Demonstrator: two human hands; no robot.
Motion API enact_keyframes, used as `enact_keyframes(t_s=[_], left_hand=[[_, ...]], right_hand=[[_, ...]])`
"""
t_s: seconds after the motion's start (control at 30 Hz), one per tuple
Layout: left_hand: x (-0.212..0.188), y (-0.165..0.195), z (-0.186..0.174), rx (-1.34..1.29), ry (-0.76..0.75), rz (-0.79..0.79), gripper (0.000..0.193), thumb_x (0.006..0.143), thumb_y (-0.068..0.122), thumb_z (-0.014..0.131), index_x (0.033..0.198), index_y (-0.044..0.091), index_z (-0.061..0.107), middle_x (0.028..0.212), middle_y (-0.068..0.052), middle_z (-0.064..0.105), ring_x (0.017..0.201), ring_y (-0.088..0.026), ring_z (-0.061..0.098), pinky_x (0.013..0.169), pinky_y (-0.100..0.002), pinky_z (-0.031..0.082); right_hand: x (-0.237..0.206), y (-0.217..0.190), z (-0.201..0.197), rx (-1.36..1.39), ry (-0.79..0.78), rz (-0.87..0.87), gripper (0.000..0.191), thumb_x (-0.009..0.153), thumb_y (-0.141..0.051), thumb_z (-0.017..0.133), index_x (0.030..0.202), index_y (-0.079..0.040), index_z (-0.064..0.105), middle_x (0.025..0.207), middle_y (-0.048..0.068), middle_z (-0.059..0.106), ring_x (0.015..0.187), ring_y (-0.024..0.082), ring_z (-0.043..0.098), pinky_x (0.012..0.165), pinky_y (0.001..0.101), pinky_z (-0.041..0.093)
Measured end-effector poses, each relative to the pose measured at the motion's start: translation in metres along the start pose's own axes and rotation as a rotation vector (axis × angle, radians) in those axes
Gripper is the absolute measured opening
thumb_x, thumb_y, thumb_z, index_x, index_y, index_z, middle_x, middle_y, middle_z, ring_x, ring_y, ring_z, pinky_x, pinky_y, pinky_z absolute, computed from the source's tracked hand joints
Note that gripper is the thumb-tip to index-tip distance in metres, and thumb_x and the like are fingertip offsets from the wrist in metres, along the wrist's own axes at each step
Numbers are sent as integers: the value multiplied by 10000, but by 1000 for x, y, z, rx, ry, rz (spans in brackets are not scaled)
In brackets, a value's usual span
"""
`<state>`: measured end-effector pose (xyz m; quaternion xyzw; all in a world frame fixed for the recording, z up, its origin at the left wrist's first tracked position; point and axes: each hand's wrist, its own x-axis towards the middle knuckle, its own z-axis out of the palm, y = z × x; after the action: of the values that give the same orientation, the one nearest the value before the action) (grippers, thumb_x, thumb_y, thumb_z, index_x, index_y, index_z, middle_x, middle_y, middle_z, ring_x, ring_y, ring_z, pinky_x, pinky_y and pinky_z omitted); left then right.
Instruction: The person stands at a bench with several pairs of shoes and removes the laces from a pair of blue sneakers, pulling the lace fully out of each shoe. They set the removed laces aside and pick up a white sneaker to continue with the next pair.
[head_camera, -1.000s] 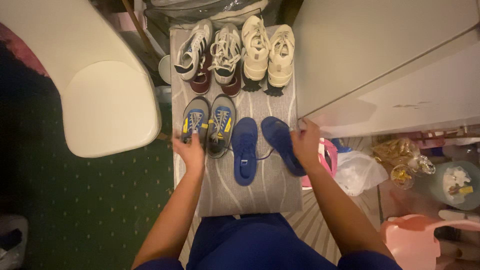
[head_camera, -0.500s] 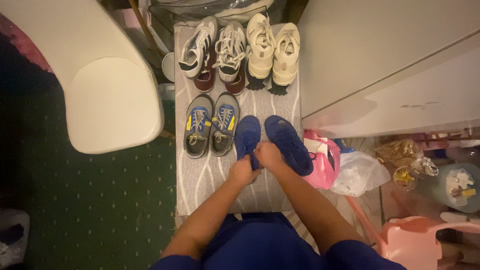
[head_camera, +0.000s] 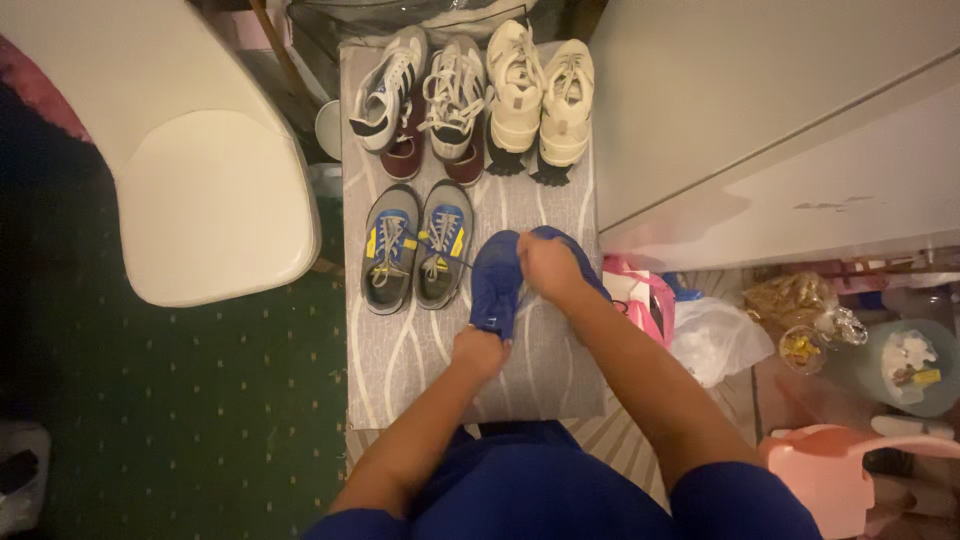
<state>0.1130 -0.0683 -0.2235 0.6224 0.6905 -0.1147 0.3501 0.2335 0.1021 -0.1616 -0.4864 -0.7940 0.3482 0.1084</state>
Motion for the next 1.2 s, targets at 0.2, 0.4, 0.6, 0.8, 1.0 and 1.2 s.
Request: enact_keyframes(t_s=[0.2, 0.4, 0.6, 0.8, 1.0, 1.2], left_hand=[[4, -12, 11, 90, 83, 70, 573, 996, 523, 471, 909, 67, 806, 955, -157, 766, 996, -353, 698, 921, -487, 538], [3, -16, 5, 4, 98, 92, 435, 946, 481, 601, 943, 80, 771, 968, -175, 741, 1005, -380, 696, 901, -489, 544], [-5, -34, -16, -468, 526, -7, 317, 795, 241, 789, 987, 15, 677, 985, -202, 703, 964, -419, 670, 826, -501, 534], [11, -40, -16, -480, 549, -28, 286, 771, 229, 802, 980, 48, 726, 951, -189, 731, 904, -399, 702, 810, -492, 551], [11, -46, -15, -457, 553, -17, 202, 824, 232, 765, 933, 64, 740, 930, -204, 730, 881, -415, 699, 803, -506, 552], [16, -43, -15, -386, 521, 11, 204, 870, 238, 733, 902, 37, 717, 926, -231, 714, 885, -439, 686, 802, -531, 543]], right_hand=[[6, 22, 7, -347, -182, -157, 173, 947, -253, 674, 987, -85, 683, 867, 170, 719, 783, 338, 727, 705, 482, 577], [28, 25, -64, -831, 107, -380, 139, 941, -226, 696, 1040, -129, 692, 933, 120, 713, 923, 336, 699, 797, 514, 531], [18, -17, -27, -398, -145, -617, 279, 725, -258, 747, 962, -111, 748, 910, 121, 709, 961, 353, 645, 824, 524, 494], [-7, -33, 65, -645, -228, -613, 156, 792, -220, 643, 834, -154, 777, 928, 57, 717, 989, 279, 664, 751, 440, 537], [5, -22, 75, -661, -208, -464, 151, 820, -225, 630, 866, -142, 747, 936, 80, 721, 928, 275, 687, 730, 475, 534], [7, -14, 59, -305, 267, -96, 149, 919, -159, 557, 945, -116, 698, 996, 128, 706, 983, 325, 667, 829, 455, 537]])
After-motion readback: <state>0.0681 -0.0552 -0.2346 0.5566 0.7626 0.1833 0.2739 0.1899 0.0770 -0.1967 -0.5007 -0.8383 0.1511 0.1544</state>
